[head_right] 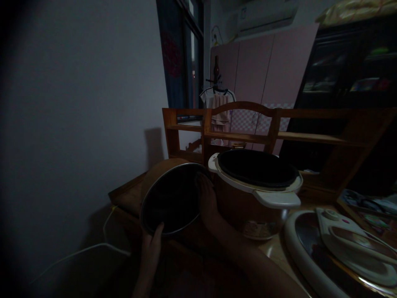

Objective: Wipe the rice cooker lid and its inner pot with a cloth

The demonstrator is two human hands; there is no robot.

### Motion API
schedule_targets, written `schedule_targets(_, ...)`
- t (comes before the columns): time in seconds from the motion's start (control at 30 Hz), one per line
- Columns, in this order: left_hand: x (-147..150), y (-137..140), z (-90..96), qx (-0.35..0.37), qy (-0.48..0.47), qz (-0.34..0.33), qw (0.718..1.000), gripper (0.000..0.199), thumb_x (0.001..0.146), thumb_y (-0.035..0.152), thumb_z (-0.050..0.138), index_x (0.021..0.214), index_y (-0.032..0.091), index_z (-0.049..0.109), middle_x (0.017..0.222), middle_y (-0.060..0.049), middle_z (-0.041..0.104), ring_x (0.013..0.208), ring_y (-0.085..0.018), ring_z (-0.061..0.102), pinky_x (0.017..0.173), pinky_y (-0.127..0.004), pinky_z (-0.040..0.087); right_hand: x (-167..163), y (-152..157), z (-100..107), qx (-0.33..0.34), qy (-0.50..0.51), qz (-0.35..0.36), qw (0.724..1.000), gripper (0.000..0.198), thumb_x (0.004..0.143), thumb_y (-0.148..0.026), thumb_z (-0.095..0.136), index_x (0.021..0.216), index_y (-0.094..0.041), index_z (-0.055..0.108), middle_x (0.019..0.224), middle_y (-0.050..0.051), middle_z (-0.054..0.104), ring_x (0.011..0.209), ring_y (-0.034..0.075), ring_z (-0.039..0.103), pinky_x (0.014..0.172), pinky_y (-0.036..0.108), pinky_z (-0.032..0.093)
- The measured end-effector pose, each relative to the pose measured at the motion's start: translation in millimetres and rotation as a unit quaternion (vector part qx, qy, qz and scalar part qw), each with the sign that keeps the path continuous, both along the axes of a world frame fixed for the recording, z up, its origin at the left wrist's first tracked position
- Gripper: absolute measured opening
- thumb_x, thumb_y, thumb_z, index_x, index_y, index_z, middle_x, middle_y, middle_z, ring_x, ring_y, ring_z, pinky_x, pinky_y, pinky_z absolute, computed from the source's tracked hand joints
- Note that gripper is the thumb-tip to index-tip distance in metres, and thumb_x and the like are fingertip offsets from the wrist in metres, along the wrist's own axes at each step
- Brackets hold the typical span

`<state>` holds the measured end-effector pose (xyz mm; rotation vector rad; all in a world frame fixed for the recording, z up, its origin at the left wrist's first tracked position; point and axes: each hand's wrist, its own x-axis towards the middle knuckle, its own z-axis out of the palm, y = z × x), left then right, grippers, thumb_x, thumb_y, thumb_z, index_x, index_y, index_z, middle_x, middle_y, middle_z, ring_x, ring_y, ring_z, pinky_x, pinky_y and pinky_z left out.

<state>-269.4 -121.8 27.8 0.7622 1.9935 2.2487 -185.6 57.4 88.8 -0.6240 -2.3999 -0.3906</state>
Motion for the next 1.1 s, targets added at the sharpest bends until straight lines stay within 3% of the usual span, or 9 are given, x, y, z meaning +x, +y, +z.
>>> schedule_targets(0.27,2.7,-2.1,5.8,-0.007,0.008,-0.007,1.000,0.070,0.089,0.038,0.053,0.149,0.028,0.019,0.158,-0.002,0.019,0.144,-0.019,0.015,0.117,-0.032,0.012,7.2,-26.1,-21.6,-0.019,-0.045,-0.023,0.999,0.051,0.088,-0.010,0.051,0.138,-0.001,0.046,0.147,0.021,0.037,0.142,0.032,0.021,0.118,0.049,0.014)
schedule_targets(0.5,1.8,-2.3,4.9,-0.007,0.011,-0.003,1.000,0.070,0.088,0.037,0.054,0.149,0.027,0.020,0.156,-0.004,0.025,0.143,-0.019,0.021,0.117,-0.034,0.015,7.3,-40.9,-36.1,-0.034,-0.075,-0.014,0.997,0.053,0.088,-0.009,0.050,0.140,-0.003,0.044,0.147,0.022,0.035,0.142,0.034,0.021,0.115,0.052,0.020)
schedule_targets(0.8,2.8,-3.0,6.0,-0.011,-0.016,-0.006,1.000,0.074,0.088,0.038,0.055,0.150,0.024,0.017,0.156,-0.007,0.024,0.141,-0.020,0.025,0.116,-0.033,0.016,9.7,-48.6,-37.9,-0.054,-0.094,0.033,0.994,0.051,0.088,-0.022,0.054,0.137,-0.008,0.050,0.142,0.021,0.045,0.136,0.034,0.034,0.113,0.051,0.022)
schedule_targets(1.1,3.4,-3.7,6.6,-0.009,0.007,0.002,1.000,0.073,0.088,0.036,0.055,0.150,0.027,0.016,0.157,-0.005,0.021,0.142,-0.019,0.021,0.116,-0.032,0.015,20.1,-56.2,-32.3,-0.097,-0.071,0.077,0.990,0.050,0.087,-0.023,0.052,0.135,-0.008,0.052,0.142,0.018,0.046,0.136,0.030,0.035,0.113,0.043,0.026)
